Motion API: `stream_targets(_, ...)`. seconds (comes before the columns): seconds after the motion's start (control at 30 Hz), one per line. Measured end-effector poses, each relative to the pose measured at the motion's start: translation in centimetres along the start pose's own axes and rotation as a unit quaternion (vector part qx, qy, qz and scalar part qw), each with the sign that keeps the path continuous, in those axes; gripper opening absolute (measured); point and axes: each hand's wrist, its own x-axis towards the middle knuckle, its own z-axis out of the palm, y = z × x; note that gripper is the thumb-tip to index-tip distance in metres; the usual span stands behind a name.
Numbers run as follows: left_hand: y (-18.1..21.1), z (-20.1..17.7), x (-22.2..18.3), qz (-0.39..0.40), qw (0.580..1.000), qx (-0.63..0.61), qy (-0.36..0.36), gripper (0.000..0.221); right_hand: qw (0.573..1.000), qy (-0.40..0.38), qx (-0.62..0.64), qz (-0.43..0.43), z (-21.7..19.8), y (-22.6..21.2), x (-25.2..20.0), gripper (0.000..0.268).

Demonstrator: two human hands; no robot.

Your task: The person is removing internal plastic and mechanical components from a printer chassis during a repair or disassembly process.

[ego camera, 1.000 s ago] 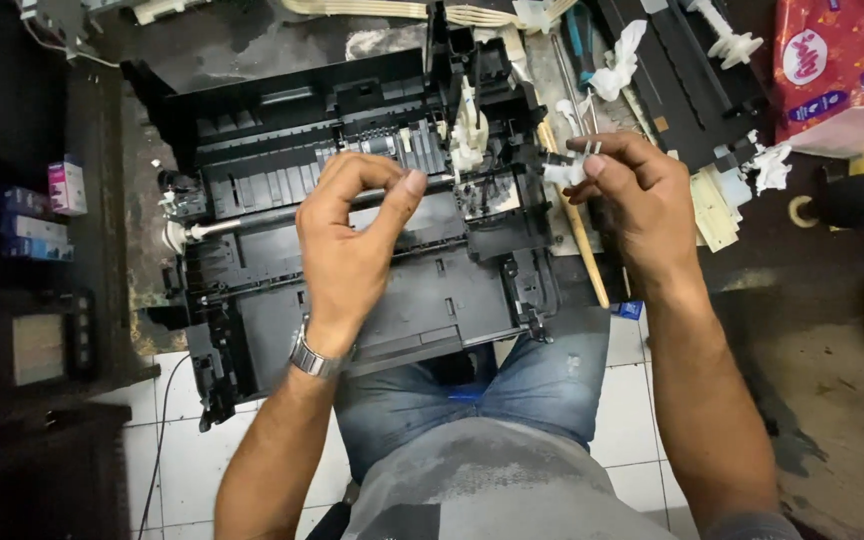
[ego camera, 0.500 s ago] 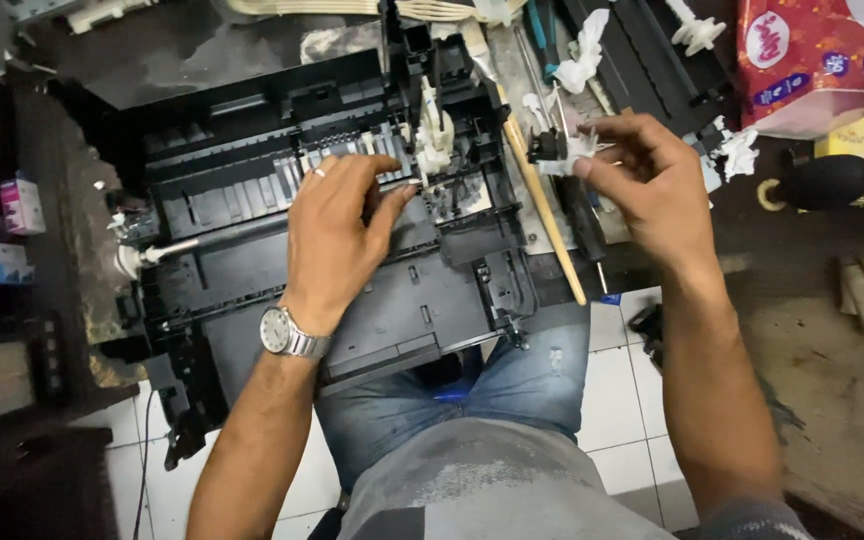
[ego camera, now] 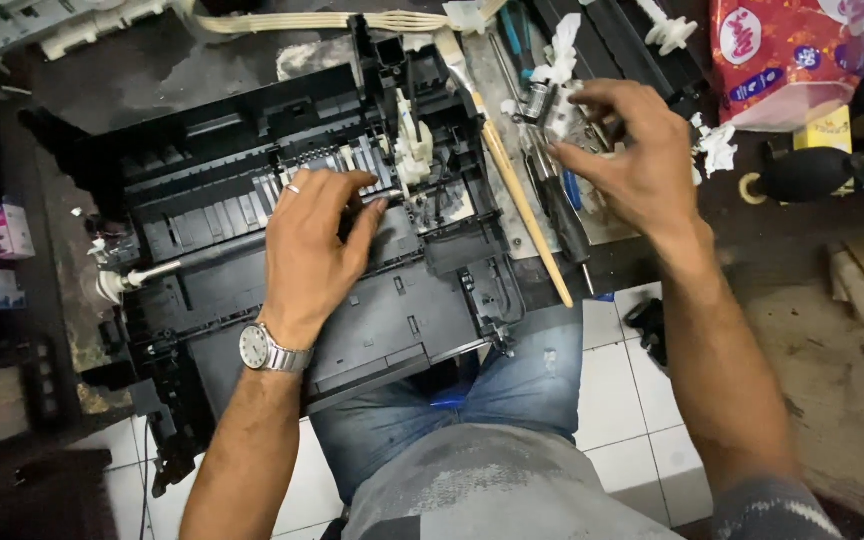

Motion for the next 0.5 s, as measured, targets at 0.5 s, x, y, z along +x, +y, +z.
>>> stream_targets(0.5,0.0,0.0,-0.1,0.003,1.000,0.004,-0.016,0.018,0.979,-0.187,-0.059,0.047,1.2,2.3,7.7,0.048)
